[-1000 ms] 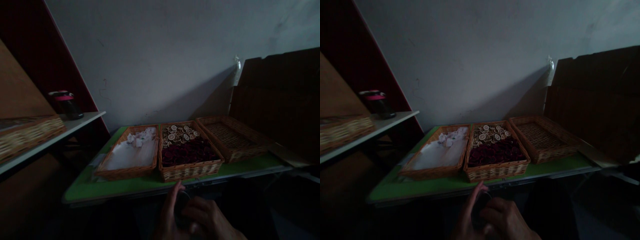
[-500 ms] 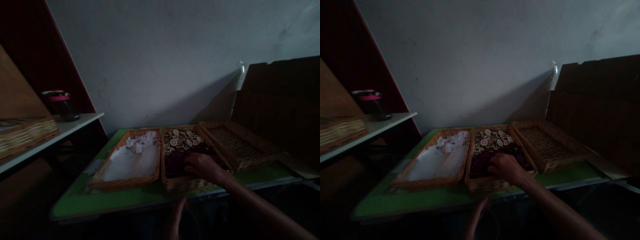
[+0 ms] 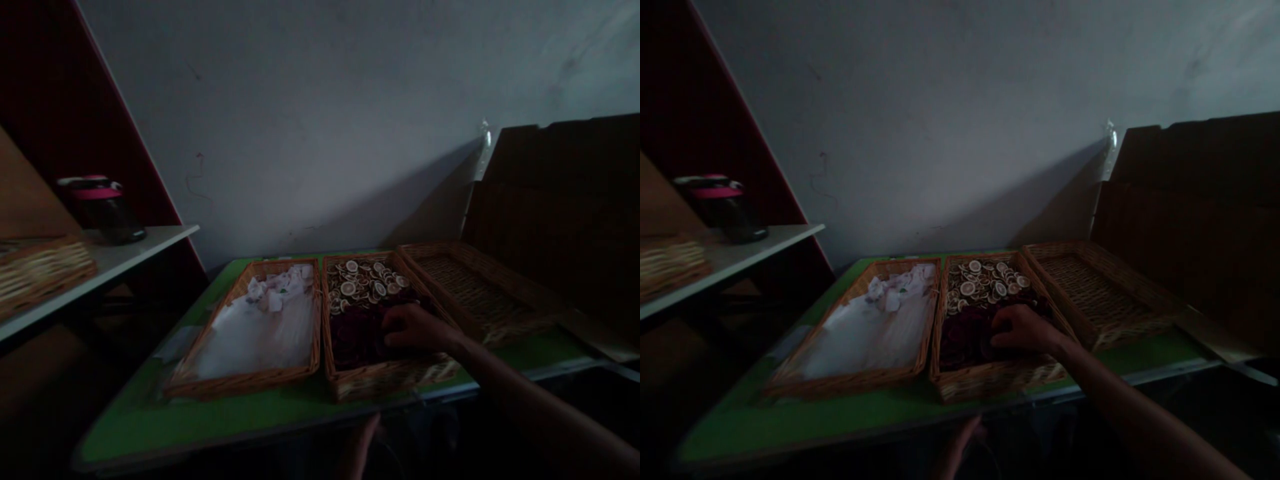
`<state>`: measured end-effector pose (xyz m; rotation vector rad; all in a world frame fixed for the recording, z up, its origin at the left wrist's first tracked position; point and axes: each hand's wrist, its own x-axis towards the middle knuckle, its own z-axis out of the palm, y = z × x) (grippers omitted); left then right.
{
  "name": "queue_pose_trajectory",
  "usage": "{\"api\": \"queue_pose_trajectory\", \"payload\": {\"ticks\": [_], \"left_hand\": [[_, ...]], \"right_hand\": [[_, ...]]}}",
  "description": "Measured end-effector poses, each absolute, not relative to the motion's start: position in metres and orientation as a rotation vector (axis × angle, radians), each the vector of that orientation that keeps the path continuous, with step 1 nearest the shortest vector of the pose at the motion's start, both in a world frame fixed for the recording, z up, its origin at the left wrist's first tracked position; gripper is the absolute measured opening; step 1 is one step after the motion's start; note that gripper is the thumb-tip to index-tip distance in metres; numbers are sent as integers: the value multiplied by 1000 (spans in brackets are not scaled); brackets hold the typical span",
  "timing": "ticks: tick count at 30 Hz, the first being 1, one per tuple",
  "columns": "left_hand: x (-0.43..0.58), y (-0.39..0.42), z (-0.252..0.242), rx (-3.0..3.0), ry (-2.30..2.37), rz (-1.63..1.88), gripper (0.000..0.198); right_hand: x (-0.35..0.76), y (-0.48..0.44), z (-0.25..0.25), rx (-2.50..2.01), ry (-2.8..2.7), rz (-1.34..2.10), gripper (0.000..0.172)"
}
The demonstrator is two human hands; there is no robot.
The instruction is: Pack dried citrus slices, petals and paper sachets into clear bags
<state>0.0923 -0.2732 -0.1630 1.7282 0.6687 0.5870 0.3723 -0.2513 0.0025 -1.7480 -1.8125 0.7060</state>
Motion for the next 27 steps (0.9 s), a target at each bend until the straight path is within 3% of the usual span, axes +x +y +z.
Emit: {"api": "queue_pose_trajectory", "payload": {"ticks": [4,12,19,27], "left_hand": [[104,-264,-176,1678,695,573,35],[111,-264,-188,1636,727,587,36],[111,-266,-185,1655,717,564,37],[122,-258,-196,1641,739,494,36]], "right_hand": [[385,-253,12,-1611,-1646,870,32],[385,-250,5,-1551,-1375,1014,55],[376,-240,6,-1654,-1524,835,44],[359,-231,20,-1662,-1795,269,28]]}}
